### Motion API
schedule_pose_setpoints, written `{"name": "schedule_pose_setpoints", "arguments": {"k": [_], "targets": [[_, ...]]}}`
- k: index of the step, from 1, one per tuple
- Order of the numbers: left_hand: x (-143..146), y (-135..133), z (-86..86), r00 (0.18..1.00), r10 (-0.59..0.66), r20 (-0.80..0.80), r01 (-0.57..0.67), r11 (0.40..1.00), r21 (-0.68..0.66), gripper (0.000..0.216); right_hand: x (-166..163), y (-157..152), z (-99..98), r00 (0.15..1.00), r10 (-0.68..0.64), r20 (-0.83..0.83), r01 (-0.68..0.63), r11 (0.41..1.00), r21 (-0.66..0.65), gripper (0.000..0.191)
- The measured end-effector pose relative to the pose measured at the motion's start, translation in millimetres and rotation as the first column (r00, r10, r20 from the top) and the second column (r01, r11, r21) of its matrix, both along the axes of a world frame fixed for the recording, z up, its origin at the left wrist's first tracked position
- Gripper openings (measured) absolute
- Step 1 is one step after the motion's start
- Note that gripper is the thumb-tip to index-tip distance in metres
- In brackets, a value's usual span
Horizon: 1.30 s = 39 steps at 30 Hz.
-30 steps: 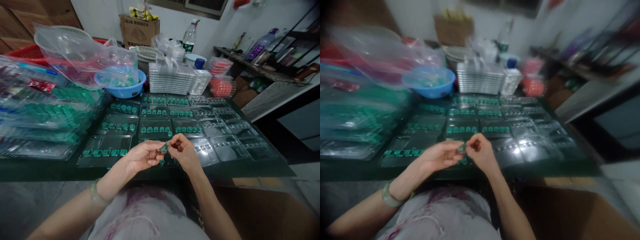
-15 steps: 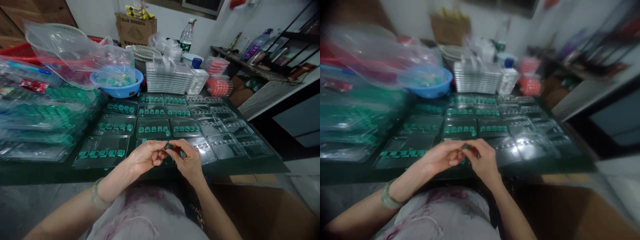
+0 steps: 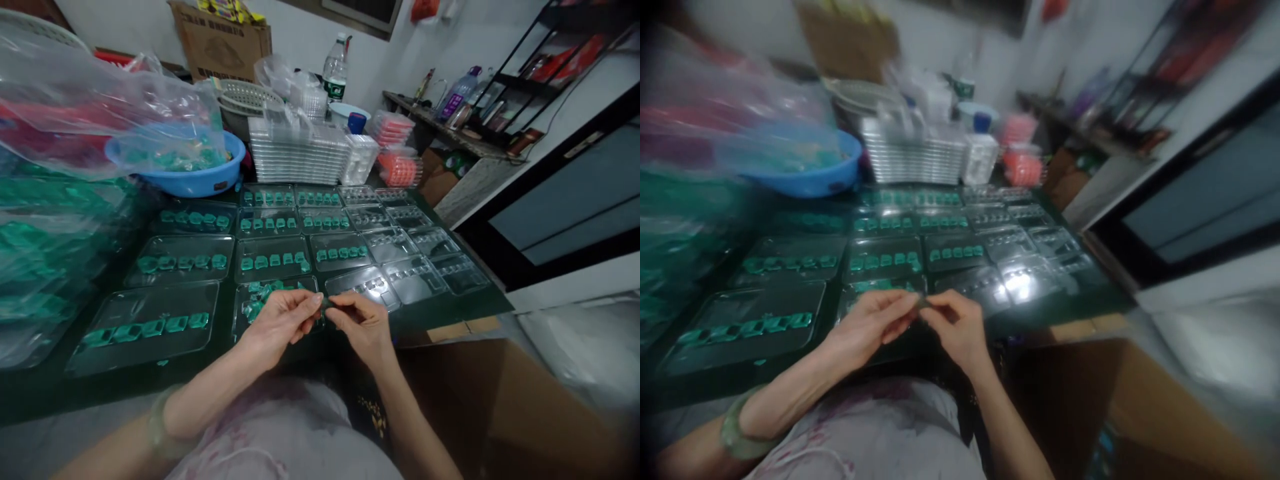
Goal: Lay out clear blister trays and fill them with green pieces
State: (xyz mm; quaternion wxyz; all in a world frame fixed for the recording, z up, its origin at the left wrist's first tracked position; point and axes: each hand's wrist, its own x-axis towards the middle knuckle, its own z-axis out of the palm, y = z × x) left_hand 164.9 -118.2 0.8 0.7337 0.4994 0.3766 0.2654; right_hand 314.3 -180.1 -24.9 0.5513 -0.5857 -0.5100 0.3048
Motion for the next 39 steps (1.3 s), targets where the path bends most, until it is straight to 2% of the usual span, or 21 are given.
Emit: {"name": "schedule_pose_setpoints", "arguments": {"k": [3,5,7,10,14,20,29,34,39], "targets": [[-4.4,7.9,4.9,0.999,0.041,0.022,-0.042,0.998,0.047,0.023,35.2,-5.4,-3.5,0.979,-0.185,0.089,0.187,0.982,-0.015,0.019],[-12.3,14.0,6.3,0.994,0.105,0.037,-0.109,0.988,0.109,0.019,54.0,-6.4,-4.5,0.959,-0.232,0.164,0.238,0.971,-0.013,0.021],[-21.2,18.0,5.0,0.986,0.160,0.051,-0.167,0.973,0.160,0.016,61.5,-5.0,-5.5,0.952,-0.187,0.243,0.195,0.981,-0.009,0.021],[-31.9,18.4,0.4,0.978,0.205,0.034,-0.207,0.957,0.201,0.014,54.3,0.6,-8.4,0.932,-0.062,0.356,0.067,0.998,-0.002,0.018],[-38.9,14.7,-3.0,0.969,0.246,-0.017,-0.237,0.947,0.216,0.017,40.2,10.7,-13.2,0.850,0.033,0.526,-0.020,0.999,-0.030,0.022],[-46.7,14.5,-3.4,0.960,0.275,-0.045,-0.254,0.930,0.267,0.015,39.4,19.5,-12.9,0.724,0.119,0.680,-0.045,0.991,-0.126,0.024],[-56.4,24.6,-6.2,0.944,0.325,-0.057,-0.292,0.902,0.318,0.015,38.9,24.9,-8.6,0.606,0.216,0.766,-0.079,0.974,-0.212,0.019],[-58.2,27.8,4.8,0.924,0.364,-0.116,-0.280,0.852,0.443,0.016,37.3,25.9,-6.5,0.482,0.266,0.835,-0.061,0.961,-0.270,0.020],[-53.4,34.5,5.9,0.929,0.333,-0.164,-0.171,0.777,0.606,0.014,26.2,25.6,-8.0,0.322,0.250,0.913,-0.013,0.966,-0.260,0.018]]}}
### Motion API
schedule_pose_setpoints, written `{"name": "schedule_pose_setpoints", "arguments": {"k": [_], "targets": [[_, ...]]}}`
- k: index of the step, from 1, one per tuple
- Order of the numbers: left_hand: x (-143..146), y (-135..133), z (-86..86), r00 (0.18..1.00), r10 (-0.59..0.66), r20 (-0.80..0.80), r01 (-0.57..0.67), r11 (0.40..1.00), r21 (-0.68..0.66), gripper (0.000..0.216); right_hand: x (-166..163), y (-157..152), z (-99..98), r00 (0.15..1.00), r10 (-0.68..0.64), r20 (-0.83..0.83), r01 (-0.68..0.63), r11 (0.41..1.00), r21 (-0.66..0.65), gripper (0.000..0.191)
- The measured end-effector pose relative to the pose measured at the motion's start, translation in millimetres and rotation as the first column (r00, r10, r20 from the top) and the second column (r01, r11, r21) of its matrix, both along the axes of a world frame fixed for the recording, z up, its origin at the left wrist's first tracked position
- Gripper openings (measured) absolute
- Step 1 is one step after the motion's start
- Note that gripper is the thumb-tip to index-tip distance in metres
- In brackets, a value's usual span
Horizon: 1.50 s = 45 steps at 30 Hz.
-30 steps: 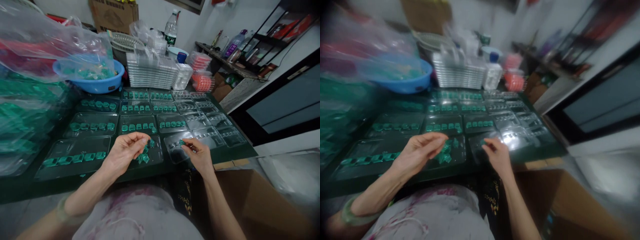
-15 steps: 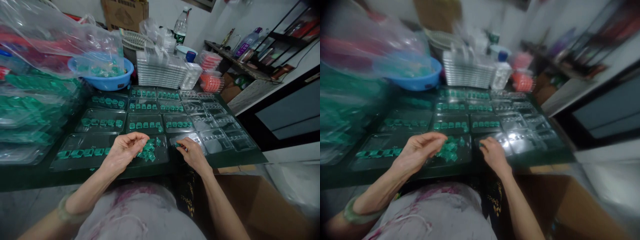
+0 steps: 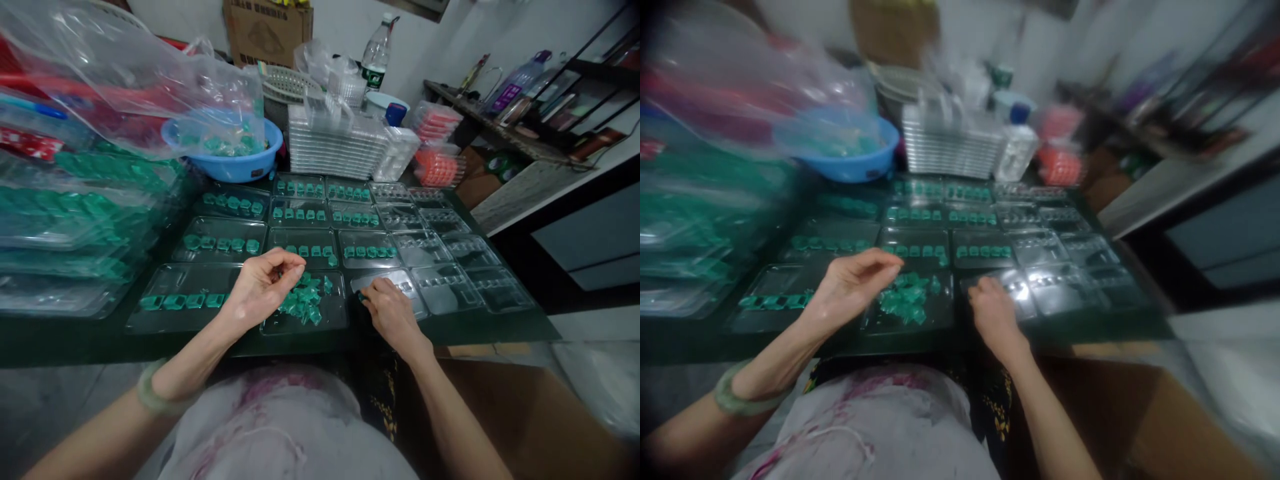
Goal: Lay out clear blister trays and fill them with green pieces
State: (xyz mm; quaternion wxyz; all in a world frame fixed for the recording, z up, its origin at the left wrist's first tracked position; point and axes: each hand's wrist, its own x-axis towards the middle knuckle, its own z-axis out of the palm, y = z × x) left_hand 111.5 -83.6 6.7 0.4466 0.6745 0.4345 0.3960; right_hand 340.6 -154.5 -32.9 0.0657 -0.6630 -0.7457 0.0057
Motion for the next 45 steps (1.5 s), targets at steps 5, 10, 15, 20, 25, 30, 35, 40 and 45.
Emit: {"name": "schedule_pose_setpoints", "arguments": {"k": [5,10,15,20,25,30,35,40,45], "targets": [[3.3,5.2,-9.4,0.996,-0.024,-0.081,0.035,0.990,0.137,0.014,-5.6,-4.9,7.5,0.995,0.000,0.101,0.000,1.000,-0.004,0.022],[-3.3,3.0,-14.5,0.998,0.011,-0.064,0.000,0.987,0.160,0.014,-14.6,-4.0,24.4,1.000,-0.019,0.021,0.017,0.997,0.081,0.043],[-5.6,-0.2,-13.8,0.998,0.000,-0.070,0.011,0.988,0.156,0.014,-43.4,20.6,15.9,0.992,0.113,-0.062,-0.107,0.990,0.092,0.030],[-8.0,-0.4,-12.8,0.997,0.010,-0.075,0.001,0.990,0.139,0.015,-52.4,37.7,-2.9,0.983,0.154,-0.099,-0.147,0.986,0.079,0.025],[-5.2,0.6,-16.6,0.998,0.020,-0.053,-0.016,0.998,0.068,0.017,-43.5,34.5,-4.5,0.837,0.130,-0.532,-0.031,0.981,0.191,0.027],[7.1,-6.6,-8.1,0.996,-0.089,-0.006,0.089,0.995,-0.041,0.018,-48.2,22.8,11.3,0.544,0.139,-0.828,0.038,0.981,0.190,0.024],[12.6,-16.8,3.3,0.997,-0.060,0.040,0.064,0.991,-0.115,0.019,-58.1,15.8,20.5,0.531,0.171,-0.830,0.051,0.971,0.234,0.022],[13.8,-19.7,0.6,0.993,-0.029,0.118,0.050,0.982,-0.179,0.019,-60.3,16.4,18.5,0.548,0.233,-0.804,0.017,0.957,0.290,0.022],[18.2,-16.0,-5.0,0.963,-0.004,0.269,0.103,0.929,-0.356,0.024,-62.7,13.7,20.9,0.560,0.311,-0.768,-0.022,0.932,0.362,0.021]]}}
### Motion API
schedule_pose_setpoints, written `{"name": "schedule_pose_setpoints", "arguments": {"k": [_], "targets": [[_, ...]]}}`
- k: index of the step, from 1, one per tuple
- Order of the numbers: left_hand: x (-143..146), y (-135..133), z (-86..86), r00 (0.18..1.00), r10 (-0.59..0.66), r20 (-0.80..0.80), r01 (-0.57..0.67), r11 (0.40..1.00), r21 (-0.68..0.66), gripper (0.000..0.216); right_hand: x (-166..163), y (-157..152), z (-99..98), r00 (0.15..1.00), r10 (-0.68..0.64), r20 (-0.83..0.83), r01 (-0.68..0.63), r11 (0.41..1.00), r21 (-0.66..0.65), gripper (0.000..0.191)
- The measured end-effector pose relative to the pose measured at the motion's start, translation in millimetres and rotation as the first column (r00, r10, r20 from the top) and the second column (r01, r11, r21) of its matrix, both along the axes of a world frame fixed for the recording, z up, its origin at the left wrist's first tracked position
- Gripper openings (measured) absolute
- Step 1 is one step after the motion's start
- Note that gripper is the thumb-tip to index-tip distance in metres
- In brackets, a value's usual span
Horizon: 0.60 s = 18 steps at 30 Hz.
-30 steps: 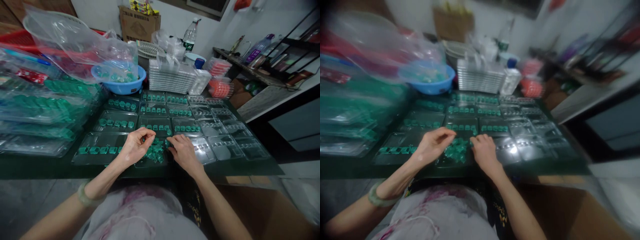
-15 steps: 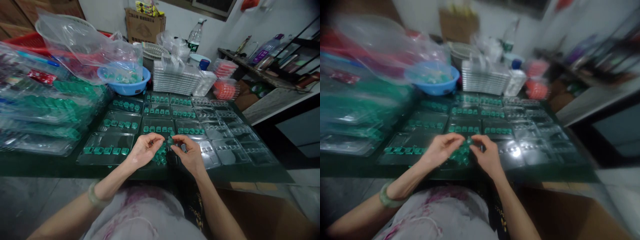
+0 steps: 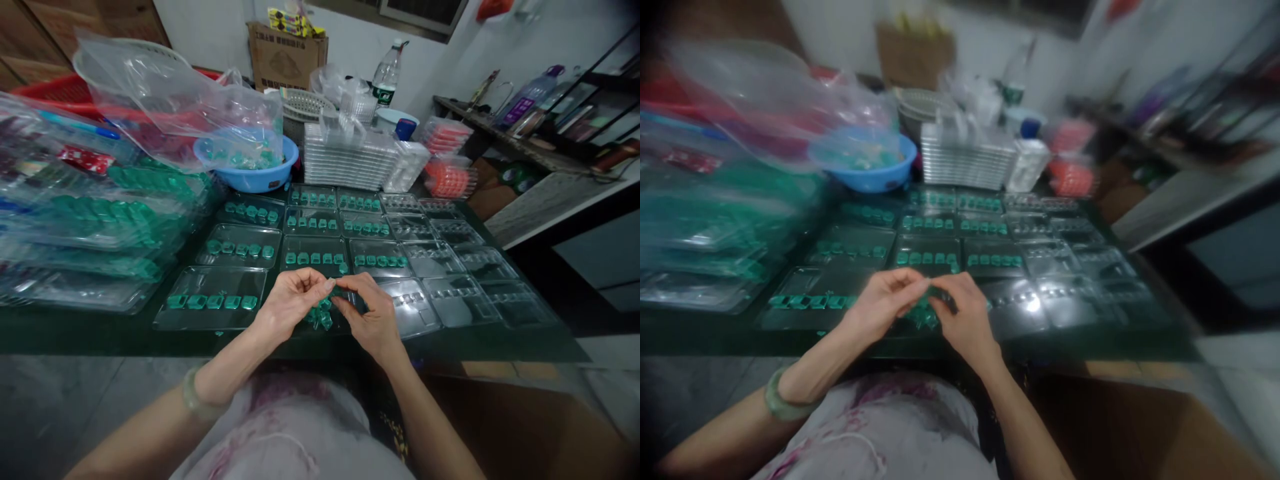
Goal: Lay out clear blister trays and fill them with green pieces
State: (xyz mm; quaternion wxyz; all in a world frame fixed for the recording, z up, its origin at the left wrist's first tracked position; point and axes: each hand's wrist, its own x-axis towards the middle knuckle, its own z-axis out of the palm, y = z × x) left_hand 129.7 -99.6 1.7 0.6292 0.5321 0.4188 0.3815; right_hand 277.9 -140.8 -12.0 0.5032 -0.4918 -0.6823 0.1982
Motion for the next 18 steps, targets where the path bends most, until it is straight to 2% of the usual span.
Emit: {"name": "schedule_pose_setpoints", "arguments": {"k": [2,4,6,9,14,18], "targets": [[1.6,1.4,-1.6,0.996,-0.042,0.079,0.049,0.994,-0.096,0.025,0.1,-2.3,1.3,1.000,-0.010,-0.027,0.010,1.000,-0.020,0.020],[2.5,2.0,-2.8,0.987,-0.066,0.145,0.087,0.986,-0.141,0.023,1.4,-4.6,2.2,0.992,-0.027,-0.123,0.015,0.995,-0.097,0.022],[2.7,1.9,-3.7,0.982,-0.079,0.172,0.101,0.988,-0.121,0.020,3.2,-6.7,2.9,0.964,-0.024,-0.264,-0.032,0.978,-0.208,0.024],[1.9,1.8,-4.7,0.985,-0.113,0.127,0.119,0.992,-0.041,0.020,5.3,-8.6,3.7,0.901,-0.022,-0.434,-0.135,0.935,-0.328,0.022],[0.6,3.1,-7.7,0.981,-0.184,0.065,0.181,0.982,0.045,0.024,5.6,-6.8,2.0,0.791,-0.095,-0.605,-0.192,0.899,-0.393,0.022],[0.7,2.0,-7.8,0.956,-0.266,0.123,0.268,0.963,-0.001,0.023,5.4,-3.0,-0.3,0.648,-0.125,-0.751,-0.326,0.846,-0.422,0.025]]}}
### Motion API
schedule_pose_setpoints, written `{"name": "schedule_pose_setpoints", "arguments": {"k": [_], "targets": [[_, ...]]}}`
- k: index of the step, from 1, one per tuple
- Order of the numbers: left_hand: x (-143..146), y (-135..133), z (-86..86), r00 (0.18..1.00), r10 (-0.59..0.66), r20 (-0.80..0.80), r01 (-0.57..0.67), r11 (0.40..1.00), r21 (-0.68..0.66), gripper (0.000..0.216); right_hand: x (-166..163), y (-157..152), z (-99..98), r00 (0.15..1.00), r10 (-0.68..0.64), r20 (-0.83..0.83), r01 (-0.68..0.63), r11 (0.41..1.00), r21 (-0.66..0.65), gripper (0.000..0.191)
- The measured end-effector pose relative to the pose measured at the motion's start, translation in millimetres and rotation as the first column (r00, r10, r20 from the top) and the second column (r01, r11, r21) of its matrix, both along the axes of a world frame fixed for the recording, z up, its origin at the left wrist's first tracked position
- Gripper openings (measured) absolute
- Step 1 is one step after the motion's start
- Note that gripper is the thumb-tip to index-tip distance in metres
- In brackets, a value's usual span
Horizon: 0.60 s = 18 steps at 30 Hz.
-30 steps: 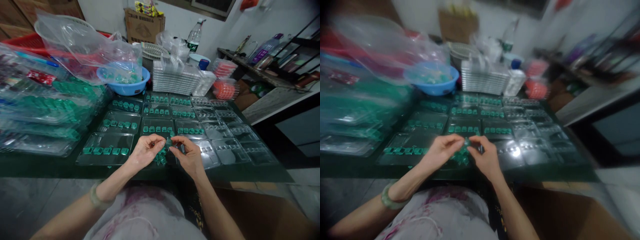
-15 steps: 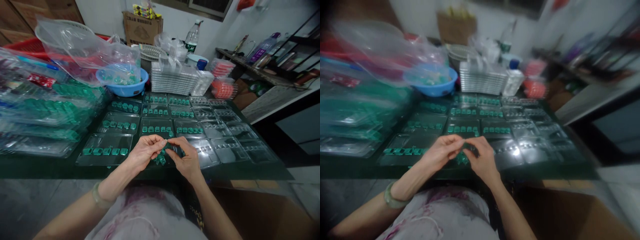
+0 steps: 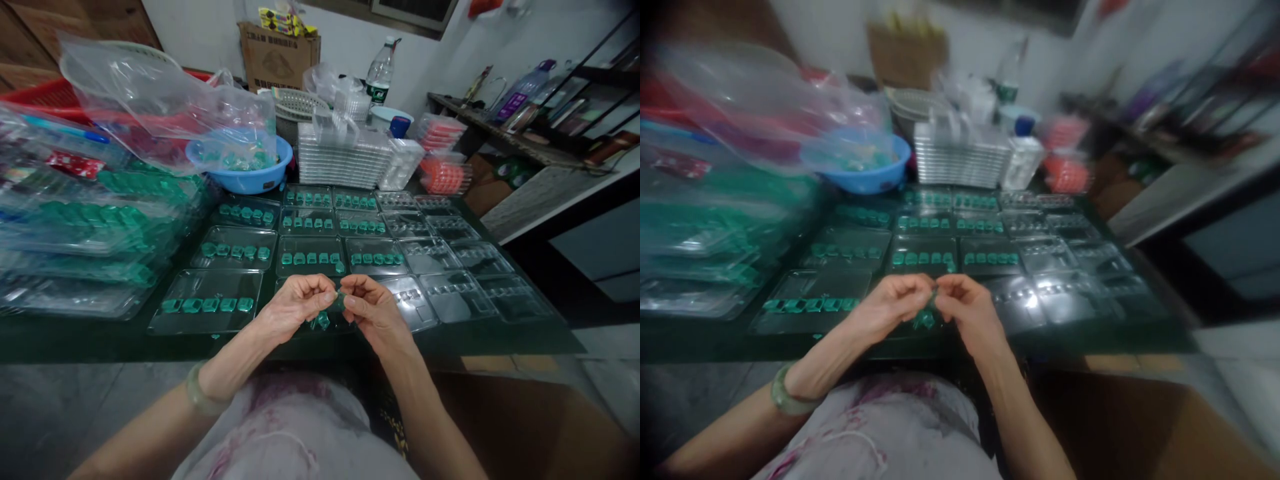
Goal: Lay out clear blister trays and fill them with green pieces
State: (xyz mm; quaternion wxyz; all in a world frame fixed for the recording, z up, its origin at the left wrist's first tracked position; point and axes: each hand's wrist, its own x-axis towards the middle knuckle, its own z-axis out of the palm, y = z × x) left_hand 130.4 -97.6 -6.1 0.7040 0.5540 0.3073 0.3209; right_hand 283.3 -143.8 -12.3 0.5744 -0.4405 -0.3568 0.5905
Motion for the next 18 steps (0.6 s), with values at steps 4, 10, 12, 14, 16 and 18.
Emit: {"name": "schedule_pose_setpoints", "arguments": {"k": [4,10,12,14,16,18], "targets": [[-0.2,-3.1,2.9,0.999,-0.021,0.032,0.025,0.990,-0.141,0.022,-1.2,-0.6,-2.2,1.000,-0.015,0.012,0.015,1.000,0.008,0.024],[2.3,-5.3,1.6,0.993,0.115,0.015,-0.112,0.984,-0.138,0.019,-3.3,-6.8,-4.3,0.869,-0.181,0.461,0.082,0.970,0.227,0.008],[4.5,-5.6,-0.6,0.990,0.138,0.008,-0.136,0.982,-0.128,0.022,-3.1,-8.7,-3.7,0.801,-0.221,0.556,0.050,0.951,0.306,0.007],[6.9,-6.0,-2.7,0.989,0.149,-0.005,-0.148,0.982,-0.121,0.021,-2.7,-11.0,-3.1,0.737,-0.269,0.620,0.035,0.931,0.363,0.008],[9.1,-6.3,-4.1,0.987,0.160,-0.018,-0.161,0.980,-0.117,0.018,-2.6,-13.7,-3.4,0.681,-0.288,0.673,0.018,0.926,0.378,0.008],[10.8,-6.2,-4.7,0.985,0.170,-0.039,-0.173,0.978,-0.119,0.017,-2.9,-16.7,-4.8,0.646,-0.292,0.705,0.008,0.927,0.376,0.010]]}}
